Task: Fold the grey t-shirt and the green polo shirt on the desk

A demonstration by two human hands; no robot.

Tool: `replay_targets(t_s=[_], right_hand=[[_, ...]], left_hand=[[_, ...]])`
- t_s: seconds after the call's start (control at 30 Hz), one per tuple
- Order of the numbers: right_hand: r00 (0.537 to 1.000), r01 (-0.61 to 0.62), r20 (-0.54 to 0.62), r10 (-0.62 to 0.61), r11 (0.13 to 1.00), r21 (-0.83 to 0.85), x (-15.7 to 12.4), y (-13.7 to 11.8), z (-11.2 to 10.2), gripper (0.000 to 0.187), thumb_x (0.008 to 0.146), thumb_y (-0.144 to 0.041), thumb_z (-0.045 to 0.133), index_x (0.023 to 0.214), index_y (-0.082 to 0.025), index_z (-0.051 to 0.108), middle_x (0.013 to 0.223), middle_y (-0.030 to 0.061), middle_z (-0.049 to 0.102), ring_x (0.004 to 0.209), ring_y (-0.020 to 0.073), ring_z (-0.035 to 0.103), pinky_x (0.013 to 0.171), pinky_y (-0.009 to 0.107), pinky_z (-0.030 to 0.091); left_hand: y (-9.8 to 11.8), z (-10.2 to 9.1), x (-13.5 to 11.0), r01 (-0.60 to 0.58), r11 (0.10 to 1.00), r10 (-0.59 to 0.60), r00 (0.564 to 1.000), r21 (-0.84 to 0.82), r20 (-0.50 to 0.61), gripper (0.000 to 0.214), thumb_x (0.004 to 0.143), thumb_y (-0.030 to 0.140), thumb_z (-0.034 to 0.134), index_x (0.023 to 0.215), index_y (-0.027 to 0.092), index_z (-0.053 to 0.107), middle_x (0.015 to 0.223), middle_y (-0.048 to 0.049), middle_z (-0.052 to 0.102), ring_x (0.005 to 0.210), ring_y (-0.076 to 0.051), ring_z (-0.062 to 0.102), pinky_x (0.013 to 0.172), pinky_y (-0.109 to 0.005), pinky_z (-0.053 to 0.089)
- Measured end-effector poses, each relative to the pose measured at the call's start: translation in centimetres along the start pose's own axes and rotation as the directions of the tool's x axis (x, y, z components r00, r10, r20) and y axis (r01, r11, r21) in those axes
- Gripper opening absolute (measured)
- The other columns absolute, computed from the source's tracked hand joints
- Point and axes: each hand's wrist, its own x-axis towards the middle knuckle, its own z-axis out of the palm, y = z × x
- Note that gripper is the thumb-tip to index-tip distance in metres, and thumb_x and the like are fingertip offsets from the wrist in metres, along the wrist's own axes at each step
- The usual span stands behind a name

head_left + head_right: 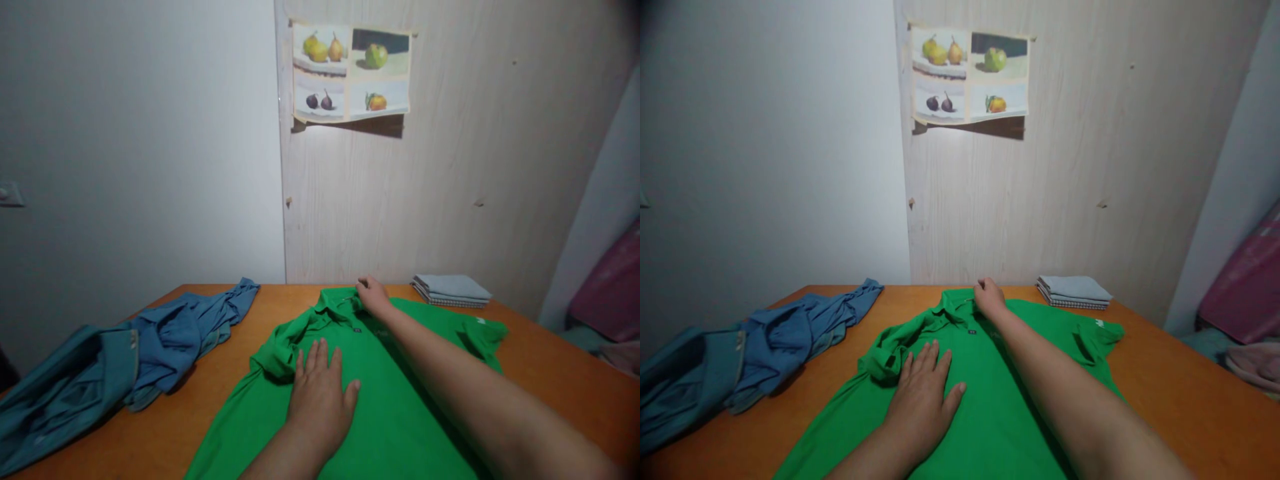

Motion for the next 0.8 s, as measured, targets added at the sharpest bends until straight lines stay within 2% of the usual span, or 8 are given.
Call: replay_targets(t_s=[0.07,0.17,0.27,0.4,0.53,0.67,0.73,0.8], right_hand=[[1.0,-0.002,-0.012,0.002,1.0,-0.01,-0.8,0.5,0.1,0.033,0.097,-0.039,0.058,0.12,-0.016,0.062,0.12,0.0095,0.063,0.101,0.022,0.063,0.086,0.04,0.054],[1.0,0.01,-0.011,-0.011,1.0,-0.018,-2.7,0.9,0.9,0.036,0.099,-0.043,0.049,0.097,-0.014,0.07,0.098,0.0092,0.07,0.086,0.0192,0.063,0.074,0.029,0.046],[1.0,0.028,-0.008,-0.028,0.999,-0.025,-5.0,0.8,2.1,0.043,0.099,-0.046,0.043,0.083,-0.016,0.07,0.086,0.0091,0.072,0.078,0.0194,0.063,0.065,0.027,0.038],[0.999,0.034,-0.035,-0.038,0.994,-0.1,-6.9,0.5,3.0,0.043,0.099,-0.05,0.039,0.09,-0.02,0.07,0.094,0.0105,0.073,0.083,0.023,0.065,0.065,0.029,0.036],[0.998,0.046,-0.03,-0.051,0.988,-0.146,-7.2,0.4,2.7,0.045,0.101,-0.049,0.034,0.097,-0.021,0.069,0.098,0.0108,0.073,0.088,0.0237,0.066,0.068,0.029,0.038],[0.998,0.053,-0.01,-0.054,0.989,-0.136,-7.1,0.4,2.4,0.044,0.101,-0.048,0.035,0.098,-0.02,0.069,0.098,0.0109,0.073,0.09,0.0242,0.066,0.067,0.029,0.038],[0.998,0.054,-0.006,-0.056,0.991,-0.125,-7.0,0.5,2.4,0.045,0.101,-0.048,0.035,0.097,-0.02,0.069,0.098,0.0113,0.073,0.09,0.0245,0.066,0.066,0.029,0.037],[0.998,0.056,-0.002,-0.057,0.992,-0.117,-7.0,0.5,2.4,0.045,0.101,-0.049,0.035,0.097,-0.02,0.069,0.099,0.0114,0.073,0.09,0.0248,0.067,0.066,0.03,0.037]], left_hand=[[0.0,-0.2,0.0,0.0,1.0,0.0,1.0,-0.002,0.009,0.068,0.093,0.06,0.037,0.147,0.02,0.048,0.16,-0.015,0.031,0.151,-0.033,0.02,0.122,-0.057,0.01],[0.0,-0.3,0.0,-0.006,1.0,0.006,1.0,0.0,0.003,0.066,0.093,0.059,0.037,0.145,0.02,0.051,0.159,-0.014,0.033,0.151,-0.032,0.02,0.122,-0.058,0.009],[-0.1,-0.4,0.1,-0.008,1.0,0.008,1.0,0.006,-0.008,0.066,0.093,0.06,0.038,0.143,0.02,0.053,0.159,-0.015,0.034,0.15,-0.033,0.022,0.122,-0.059,0.008],[-0.7,-0.5,0.4,-0.005,1.0,0.006,1.0,0.02,-0.028,0.066,0.093,0.061,0.04,0.143,0.02,0.051,0.159,-0.016,0.035,0.15,-0.033,0.024,0.121,-0.06,0.008],[-1.6,-1.2,0.7,0.011,0.998,-0.007,0.998,0.054,-0.069,0.059,0.094,0.058,0.041,0.139,0.022,0.055,0.157,-0.0137,0.039,0.148,-0.032,0.029,0.12,-0.06,0.008],[-2.8,-3.0,1.2,0.103,0.982,-0.092,0.993,0.161,-0.072,0.05,0.091,0.053,0.048,0.127,0.022,0.063,0.154,-0.0142,0.043,0.144,-0.036,0.033,0.116,-0.067,0.009],[-4.2,-4.3,1.6,0.153,0.959,-0.137,0.987,0.24,-0.081,0.048,0.087,0.05,0.055,0.125,0.022,0.063,0.155,-0.0153,0.041,0.144,-0.039,0.032,0.114,-0.07,0.008],[-6.3,-5.6,1.9,0.183,0.932,-0.152,0.981,0.313,-0.12,0.049,0.084,0.043,0.059,0.128,0.021,0.061,0.156,-0.0148,0.04,0.146,-0.04,0.028,0.115,-0.069,0.007]])
